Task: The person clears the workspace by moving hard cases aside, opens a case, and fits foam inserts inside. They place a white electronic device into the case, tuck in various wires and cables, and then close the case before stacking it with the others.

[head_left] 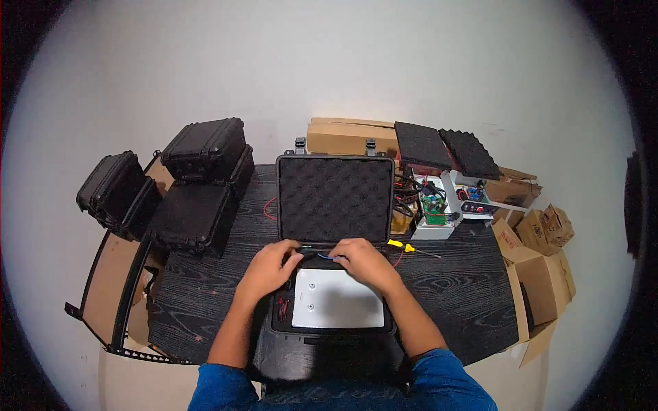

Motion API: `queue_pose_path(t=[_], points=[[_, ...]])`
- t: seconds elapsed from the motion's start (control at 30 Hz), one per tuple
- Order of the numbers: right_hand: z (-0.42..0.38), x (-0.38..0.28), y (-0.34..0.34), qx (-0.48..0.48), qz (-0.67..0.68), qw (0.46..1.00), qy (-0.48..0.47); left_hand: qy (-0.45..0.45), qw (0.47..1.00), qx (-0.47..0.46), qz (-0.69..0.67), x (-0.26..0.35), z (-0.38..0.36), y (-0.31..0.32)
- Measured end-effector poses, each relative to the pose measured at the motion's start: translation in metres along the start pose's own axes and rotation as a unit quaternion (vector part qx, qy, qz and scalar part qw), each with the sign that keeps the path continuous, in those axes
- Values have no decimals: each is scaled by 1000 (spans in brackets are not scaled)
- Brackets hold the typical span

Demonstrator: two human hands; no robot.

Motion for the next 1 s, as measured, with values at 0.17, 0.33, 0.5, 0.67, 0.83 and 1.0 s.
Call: queue_pose_path(t=[0.17, 0.33, 0.5, 0.67, 0.83, 1.0], points=[[-4, -5, -6, -48, -11, 998, 26, 61, 988, -28, 141, 0, 11, 15], [-11, 3, -22, -36, -7, 998, 44, -40, 971, -85, 221, 4, 19, 21], [-8, 11, -20, -87, -41, 989, 113, -29, 954, -78, 288, -1, 23, 33], [-18, 24, -5, -50, -124, 989, 67, -57, 943, -80, 318, -8, 27, 45], [-22, 10, -6, -38, -140, 984, 104, -71, 937, -78, 333, 13, 25, 41], [-34, -11, -11, -95, -176, 967, 160, -64, 931, -85, 349, 8, 29, 44]])
Point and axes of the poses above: each hand's wrist, its own z-axis towards the middle knuckle, its own y-axis out of the palm, x = y × z, the point moved 3 cm from there along z, towards the middle knuckle, and after that the axes turned 12 degrees about -x, right-handed, at the moved point
